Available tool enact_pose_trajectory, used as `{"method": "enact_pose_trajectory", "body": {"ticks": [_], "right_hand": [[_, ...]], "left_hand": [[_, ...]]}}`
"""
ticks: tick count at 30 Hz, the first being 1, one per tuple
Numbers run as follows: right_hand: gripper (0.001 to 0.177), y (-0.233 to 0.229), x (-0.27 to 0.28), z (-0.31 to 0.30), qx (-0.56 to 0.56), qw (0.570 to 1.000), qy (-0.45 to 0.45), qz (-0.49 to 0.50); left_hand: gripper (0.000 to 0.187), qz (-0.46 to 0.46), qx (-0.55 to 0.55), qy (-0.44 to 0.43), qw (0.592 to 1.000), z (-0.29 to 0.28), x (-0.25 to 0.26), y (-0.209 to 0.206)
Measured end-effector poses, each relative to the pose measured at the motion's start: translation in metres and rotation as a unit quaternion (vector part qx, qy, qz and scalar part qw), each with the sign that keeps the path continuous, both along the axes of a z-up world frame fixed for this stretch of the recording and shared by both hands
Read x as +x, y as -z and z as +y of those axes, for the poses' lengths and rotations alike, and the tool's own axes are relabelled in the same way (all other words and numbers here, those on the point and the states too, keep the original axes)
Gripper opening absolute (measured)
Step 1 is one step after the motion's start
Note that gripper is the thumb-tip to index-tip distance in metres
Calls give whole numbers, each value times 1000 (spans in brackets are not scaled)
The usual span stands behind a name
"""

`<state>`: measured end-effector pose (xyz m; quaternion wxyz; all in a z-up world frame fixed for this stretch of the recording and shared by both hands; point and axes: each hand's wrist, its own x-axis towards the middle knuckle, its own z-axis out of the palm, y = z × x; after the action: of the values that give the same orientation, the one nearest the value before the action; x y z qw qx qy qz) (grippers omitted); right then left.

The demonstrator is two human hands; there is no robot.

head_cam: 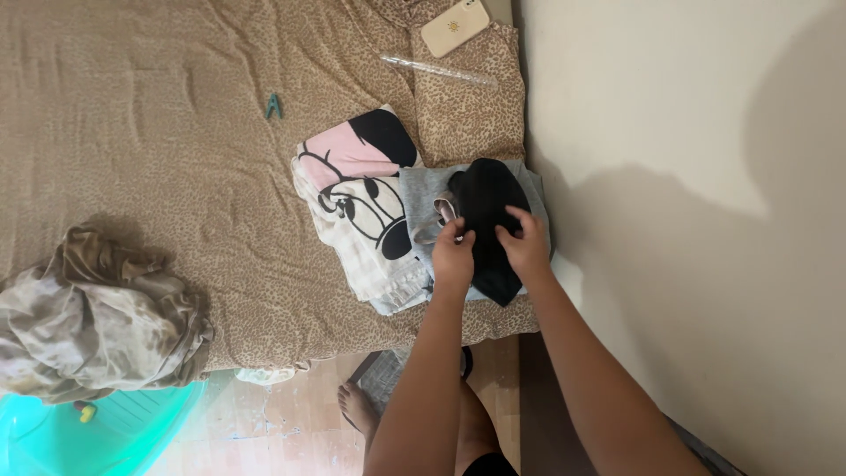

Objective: The person gathers various pieces of clothing from around the room and hangs them on a drying rack.

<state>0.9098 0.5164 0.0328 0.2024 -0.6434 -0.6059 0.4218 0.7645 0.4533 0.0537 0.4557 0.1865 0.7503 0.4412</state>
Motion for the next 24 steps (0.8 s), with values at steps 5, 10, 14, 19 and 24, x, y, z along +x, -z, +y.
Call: {"method": "enact_pose_trajectory", "body": {"ticks": [5, 10, 14, 19, 24], "right_hand": [[49, -20, -32, -9, 70, 979, -160, -100], [40, -35, -90, -44, 140, 942, -204, -227], [45, 13, -122, -58, 108, 953, -275, -68], [112, -29, -156, -56, -8, 862, -345, -372], [140, 1, -124, -57, -10, 832, -276, -482]], "left_hand": [[39, 72, -83, -78, 991, -49, -11, 53], [53, 139, -224, -132, 955, -80, -47, 41], [87, 114, -265, -172, 942, -101, -94, 54], [134, 20, -305, -193, 932, -122, -119, 131], [141, -74, -307, -148, 937, -108, -137, 125]]}}
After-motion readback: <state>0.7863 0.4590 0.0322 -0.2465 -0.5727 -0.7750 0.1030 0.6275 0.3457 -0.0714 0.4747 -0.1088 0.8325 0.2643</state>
